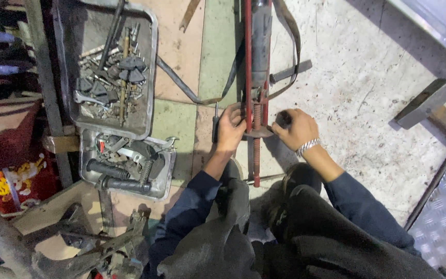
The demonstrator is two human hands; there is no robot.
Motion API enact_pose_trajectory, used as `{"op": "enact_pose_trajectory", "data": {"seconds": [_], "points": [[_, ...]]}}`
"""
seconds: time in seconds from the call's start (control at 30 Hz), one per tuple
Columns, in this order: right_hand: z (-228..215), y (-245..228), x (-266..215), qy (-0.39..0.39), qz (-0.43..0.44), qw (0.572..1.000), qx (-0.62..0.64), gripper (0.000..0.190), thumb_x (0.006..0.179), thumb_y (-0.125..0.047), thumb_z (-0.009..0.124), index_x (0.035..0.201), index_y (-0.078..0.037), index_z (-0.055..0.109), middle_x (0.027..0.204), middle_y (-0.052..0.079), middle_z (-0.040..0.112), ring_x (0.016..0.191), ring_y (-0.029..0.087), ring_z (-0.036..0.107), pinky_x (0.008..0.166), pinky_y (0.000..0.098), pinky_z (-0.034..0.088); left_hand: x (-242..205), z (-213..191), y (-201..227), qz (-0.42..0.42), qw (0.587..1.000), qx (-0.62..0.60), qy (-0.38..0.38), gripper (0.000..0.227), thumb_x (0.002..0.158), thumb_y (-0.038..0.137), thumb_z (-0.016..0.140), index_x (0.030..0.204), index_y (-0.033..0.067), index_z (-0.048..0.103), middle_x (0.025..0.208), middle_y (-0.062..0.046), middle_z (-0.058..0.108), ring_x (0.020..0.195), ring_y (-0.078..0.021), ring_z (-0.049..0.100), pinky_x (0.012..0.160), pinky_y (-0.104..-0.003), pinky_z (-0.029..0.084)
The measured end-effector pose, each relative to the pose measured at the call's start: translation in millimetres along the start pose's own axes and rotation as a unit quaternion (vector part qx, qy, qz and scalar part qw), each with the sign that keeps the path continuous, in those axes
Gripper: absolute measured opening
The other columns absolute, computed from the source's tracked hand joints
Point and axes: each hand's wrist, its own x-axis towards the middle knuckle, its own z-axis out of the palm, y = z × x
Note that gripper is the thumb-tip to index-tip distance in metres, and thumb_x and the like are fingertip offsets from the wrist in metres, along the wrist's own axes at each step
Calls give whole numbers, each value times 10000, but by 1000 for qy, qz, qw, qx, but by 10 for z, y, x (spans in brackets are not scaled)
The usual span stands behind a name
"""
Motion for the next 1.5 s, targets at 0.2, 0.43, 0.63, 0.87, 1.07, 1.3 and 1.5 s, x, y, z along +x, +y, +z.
{"op": "enact_pose_trajectory", "data": {"seconds": [0.2,0.43,0.63,0.87,1.07,1.3,1.5], "points": [[-362,-402,43,115,-103,959,238,368,984,-190,692,1287,3,611,1001,240,742,910,433,726,694,496,615,121,14,202,30,999,-18,-3,634,933,162,793,1464,40,469,1246,-150,632,1048,-184,665,923,-348,598],[-23,-131,424,135,-110,971,166,427,1091,-438,541,1185,-26,600,910,255,716,890,477,702,760,597,562,519,94,16,70,996,35,32,241,1039,189,651,1246,73,694,1109,-119,727,1012,-166,693,762,-298,607],[202,113,481,35,-53,976,207,465,1116,-486,486,941,-88,649,763,177,699,834,425,714,731,497,541,516,95,249,56,998,-14,22,287,949,151,759,1219,86,690,955,-9,689,885,-62,686,801,-233,590],[-62,-120,529,75,-71,975,197,501,1134,-484,437,909,-69,606,716,230,657,801,473,691,690,530,517,698,-82,137,5,998,-8,-61,322,990,237,748,1261,81,670,1021,-26,693,975,-72,659,867,-247,567],[-40,-76,629,28,-63,984,163,532,1128,-486,442,859,-66,625,711,233,661,816,476,694,697,521,517,772,-78,9,23,995,29,-91,292,1030,241,689,1261,73,632,1012,-63,653,984,-105,645,841,-286,572],[-55,40,735,-48,2,969,244,525,1114,-476,462,923,-45,694,815,237,702,936,474,685,818,531,500,488,58,538,51,959,260,-99,487,1099,383,479,1340,-31,566,1285,-355,609,1271,-511,543,1050,-593,470],[-32,44,736,-53,46,962,265,502,1103,-528,456,1105,-126,755,919,182,732,1045,412,685,893,509,506,447,181,604,103,950,283,-82,482,1102,342,435,1322,-60,585,1284,-374,606,1261,-530,539,1078,-612,438]]}}
